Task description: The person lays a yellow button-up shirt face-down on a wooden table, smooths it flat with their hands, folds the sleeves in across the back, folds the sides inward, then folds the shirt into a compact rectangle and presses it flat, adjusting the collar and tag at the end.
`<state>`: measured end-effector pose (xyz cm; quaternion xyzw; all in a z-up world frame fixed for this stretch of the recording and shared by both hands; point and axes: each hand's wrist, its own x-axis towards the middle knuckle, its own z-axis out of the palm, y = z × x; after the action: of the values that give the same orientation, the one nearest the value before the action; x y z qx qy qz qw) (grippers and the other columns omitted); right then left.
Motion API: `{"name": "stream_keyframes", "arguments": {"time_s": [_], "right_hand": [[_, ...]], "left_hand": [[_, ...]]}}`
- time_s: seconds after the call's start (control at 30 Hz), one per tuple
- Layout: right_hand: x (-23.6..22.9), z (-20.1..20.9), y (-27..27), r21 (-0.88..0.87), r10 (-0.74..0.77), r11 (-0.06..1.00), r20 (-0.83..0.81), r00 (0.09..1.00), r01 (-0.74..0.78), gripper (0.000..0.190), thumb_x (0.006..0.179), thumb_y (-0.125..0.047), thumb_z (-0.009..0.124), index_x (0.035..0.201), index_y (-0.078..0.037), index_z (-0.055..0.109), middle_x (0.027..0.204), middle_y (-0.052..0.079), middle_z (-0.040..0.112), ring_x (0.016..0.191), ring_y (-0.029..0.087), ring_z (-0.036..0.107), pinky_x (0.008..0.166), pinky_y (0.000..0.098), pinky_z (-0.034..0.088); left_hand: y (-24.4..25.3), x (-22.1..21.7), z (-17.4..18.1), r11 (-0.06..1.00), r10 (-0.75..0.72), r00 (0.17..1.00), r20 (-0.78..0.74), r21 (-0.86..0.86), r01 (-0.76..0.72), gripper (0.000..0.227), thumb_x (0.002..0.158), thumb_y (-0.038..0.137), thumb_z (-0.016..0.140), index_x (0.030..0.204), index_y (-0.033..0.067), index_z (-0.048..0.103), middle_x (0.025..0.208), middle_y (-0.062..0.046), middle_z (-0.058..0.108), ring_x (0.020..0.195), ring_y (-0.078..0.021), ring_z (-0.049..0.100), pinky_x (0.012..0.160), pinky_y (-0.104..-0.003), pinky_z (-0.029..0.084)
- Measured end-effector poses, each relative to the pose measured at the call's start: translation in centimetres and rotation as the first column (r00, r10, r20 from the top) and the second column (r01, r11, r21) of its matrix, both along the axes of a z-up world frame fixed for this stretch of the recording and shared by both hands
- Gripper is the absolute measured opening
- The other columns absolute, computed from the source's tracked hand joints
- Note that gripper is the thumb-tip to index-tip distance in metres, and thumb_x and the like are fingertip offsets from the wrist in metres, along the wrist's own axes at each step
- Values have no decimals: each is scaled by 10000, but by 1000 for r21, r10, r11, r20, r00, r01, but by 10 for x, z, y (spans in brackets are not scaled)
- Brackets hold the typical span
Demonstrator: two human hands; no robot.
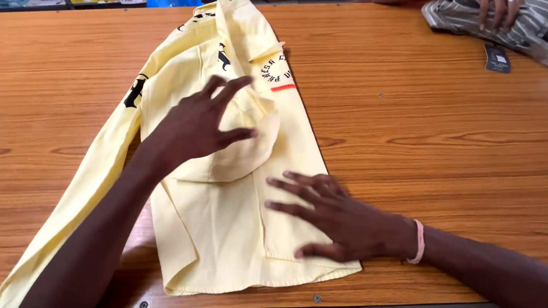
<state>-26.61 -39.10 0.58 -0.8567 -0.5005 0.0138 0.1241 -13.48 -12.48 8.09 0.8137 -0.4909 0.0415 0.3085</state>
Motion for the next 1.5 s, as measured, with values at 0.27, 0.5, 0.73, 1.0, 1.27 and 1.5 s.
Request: {"name": "stream_keyframes", "arguments": {"time_s": [0.27, 0.5, 0.73, 1.0, 1.27, 1.5], "right_hand": [[18, -2, -4, 331, -365, 873, -46, 930, 359, 656, 925, -335, 724, 1479, -130, 437, 1558, 128, 398, 1380, 344, 385, 1142, 509, 327], [23, -10, -8, 420, -392, 826, -51, 918, 376, 742, 907, -277, 749, 1523, -100, 374, 1543, 133, 417, 1423, 360, 394, 1184, 507, 324], [27, -9, -9, 565, -413, 767, 69, 908, 306, 845, 836, -235, 803, 1538, -106, 351, 1529, 175, 380, 1418, 388, 370, 1184, 512, 319], [28, -6, -13, 391, -428, 837, 36, 903, 382, 238, 798, -196, 820, 1033, -194, 779, 1419, 68, 482, 1321, 363, 394, 1128, 467, 363], [26, -2, -17, 470, -452, 798, 55, 890, 376, 129, 799, -94, 748, 892, -104, 660, 1234, 26, 602, 1223, 284, 491, 1071, 442, 413], [31, 0, -23, 468, -420, 808, 29, 907, 359, 174, 693, -39, 712, 829, -77, 609, 1208, 60, 619, 1201, 296, 498, 1045, 457, 375]], "left_hand": [[6, 19, -41, 637, 527, 836, 150, 582, -506, 655, 651, 657, 834, 1024, 124, 769, 986, -96, 753, 976, -321, 702, 832, -470, 558], [-14, -23, -21, 699, 466, 837, 285, 461, -546, 455, 930, 562, 679, 943, 113, 753, 976, -89, 751, 922, -327, 706, 787, -505, 539], [-48, -112, -12, 945, 20, 980, -197, 324, 45, 885, 719, 598, 785, 1403, 89, 545, 1259, -146, 675, 990, -355, 699, 852, -465, 539], [-42, -77, 3, 937, 16, 884, -467, 316, 150, 640, 690, 664, 740, 1028, 121, 776, 838, -42, 800, 708, -212, 780, 695, -360, 617], [-20, -7, -47, 884, 418, 872, -253, 336, -326, 314, 913, 382, 663, 938, 74, 721, 613, -77, 734, 522, -192, 731, 590, -343, 586], [-18, -12, -30, 812, 469, 819, -330, 527, -252, 351, 957, 338, 611, 844, 25, 720, 660, -62, 775, 559, -177, 742, 586, -333, 604]]}}
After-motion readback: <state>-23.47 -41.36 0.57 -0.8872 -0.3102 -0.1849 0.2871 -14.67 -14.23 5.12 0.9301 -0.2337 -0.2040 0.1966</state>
